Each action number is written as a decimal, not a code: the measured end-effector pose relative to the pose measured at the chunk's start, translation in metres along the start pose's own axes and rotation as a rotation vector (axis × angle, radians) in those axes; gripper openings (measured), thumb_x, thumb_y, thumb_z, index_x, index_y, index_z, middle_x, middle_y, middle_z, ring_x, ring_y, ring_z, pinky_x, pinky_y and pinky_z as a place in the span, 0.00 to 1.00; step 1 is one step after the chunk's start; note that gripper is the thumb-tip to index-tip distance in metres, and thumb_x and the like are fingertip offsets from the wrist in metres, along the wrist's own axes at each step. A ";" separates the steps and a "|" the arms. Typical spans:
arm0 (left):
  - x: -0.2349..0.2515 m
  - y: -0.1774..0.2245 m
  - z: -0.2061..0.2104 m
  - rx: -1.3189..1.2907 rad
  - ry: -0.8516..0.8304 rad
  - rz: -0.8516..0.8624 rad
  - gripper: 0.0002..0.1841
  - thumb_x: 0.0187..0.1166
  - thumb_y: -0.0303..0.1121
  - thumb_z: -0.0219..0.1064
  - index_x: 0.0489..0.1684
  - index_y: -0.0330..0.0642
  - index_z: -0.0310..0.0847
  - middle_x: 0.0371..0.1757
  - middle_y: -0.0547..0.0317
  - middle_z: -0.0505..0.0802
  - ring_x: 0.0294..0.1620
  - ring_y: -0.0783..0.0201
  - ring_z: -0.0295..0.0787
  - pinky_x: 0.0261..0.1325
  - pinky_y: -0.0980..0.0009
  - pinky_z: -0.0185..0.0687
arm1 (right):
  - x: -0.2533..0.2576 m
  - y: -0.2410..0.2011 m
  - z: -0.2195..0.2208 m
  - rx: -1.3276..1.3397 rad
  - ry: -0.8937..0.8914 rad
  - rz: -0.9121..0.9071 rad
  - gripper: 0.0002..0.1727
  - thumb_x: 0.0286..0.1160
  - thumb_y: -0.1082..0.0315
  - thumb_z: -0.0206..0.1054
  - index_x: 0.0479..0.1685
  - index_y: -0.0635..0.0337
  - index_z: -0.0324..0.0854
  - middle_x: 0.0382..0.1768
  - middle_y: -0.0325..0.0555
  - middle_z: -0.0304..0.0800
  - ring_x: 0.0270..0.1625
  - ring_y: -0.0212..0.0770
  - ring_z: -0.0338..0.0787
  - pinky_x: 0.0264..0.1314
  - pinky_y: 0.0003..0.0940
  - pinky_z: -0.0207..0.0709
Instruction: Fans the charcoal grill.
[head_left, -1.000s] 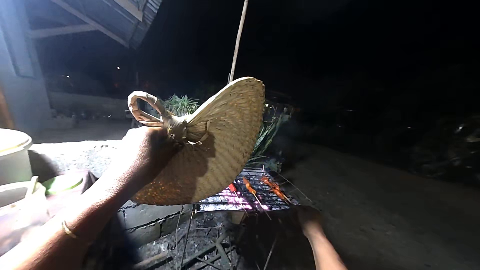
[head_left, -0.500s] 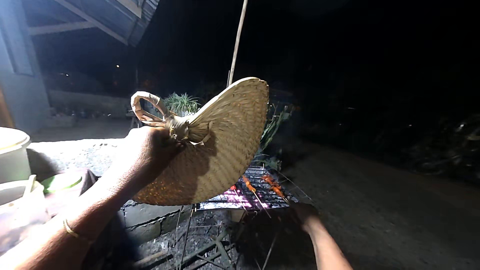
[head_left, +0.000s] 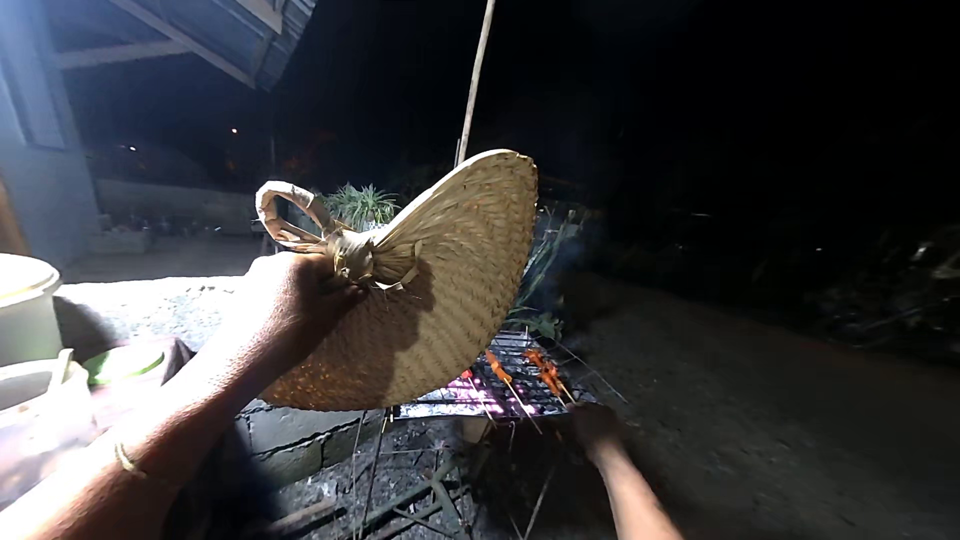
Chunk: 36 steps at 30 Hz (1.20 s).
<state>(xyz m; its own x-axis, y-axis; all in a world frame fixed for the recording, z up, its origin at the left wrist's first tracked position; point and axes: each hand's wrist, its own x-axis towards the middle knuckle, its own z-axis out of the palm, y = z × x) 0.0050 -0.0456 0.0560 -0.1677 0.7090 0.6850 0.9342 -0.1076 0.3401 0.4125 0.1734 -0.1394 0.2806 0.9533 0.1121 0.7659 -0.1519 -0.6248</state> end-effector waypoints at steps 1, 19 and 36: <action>-0.001 0.000 -0.001 0.002 -0.004 0.005 0.17 0.77 0.39 0.76 0.17 0.48 0.79 0.18 0.61 0.82 0.22 0.60 0.80 0.27 0.55 0.70 | -0.003 -0.002 0.003 -0.049 0.010 -0.015 0.21 0.91 0.62 0.56 0.64 0.73 0.82 0.67 0.72 0.83 0.75 0.65 0.80 0.80 0.61 0.67; -0.003 -0.013 0.000 -0.028 0.004 0.029 0.18 0.76 0.41 0.76 0.16 0.49 0.77 0.16 0.63 0.80 0.20 0.61 0.78 0.25 0.56 0.69 | -0.028 -0.028 0.011 -0.240 0.020 0.023 0.27 0.90 0.56 0.58 0.78 0.68 0.73 0.70 0.67 0.84 0.76 0.63 0.82 0.78 0.59 0.72; -0.005 -0.021 0.001 -0.038 0.007 0.041 0.17 0.75 0.40 0.77 0.17 0.49 0.78 0.15 0.64 0.80 0.19 0.63 0.78 0.25 0.58 0.69 | -0.044 -0.024 0.031 -0.615 0.071 -0.087 0.22 0.91 0.68 0.50 0.76 0.70 0.74 0.61 0.70 0.89 0.66 0.68 0.88 0.67 0.62 0.79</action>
<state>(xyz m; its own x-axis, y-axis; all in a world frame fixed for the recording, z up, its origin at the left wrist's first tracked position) -0.0131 -0.0466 0.0448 -0.1317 0.6989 0.7030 0.9278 -0.1628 0.3357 0.3640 0.1436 -0.1527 0.2243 0.9523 0.2070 0.9745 -0.2178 -0.0538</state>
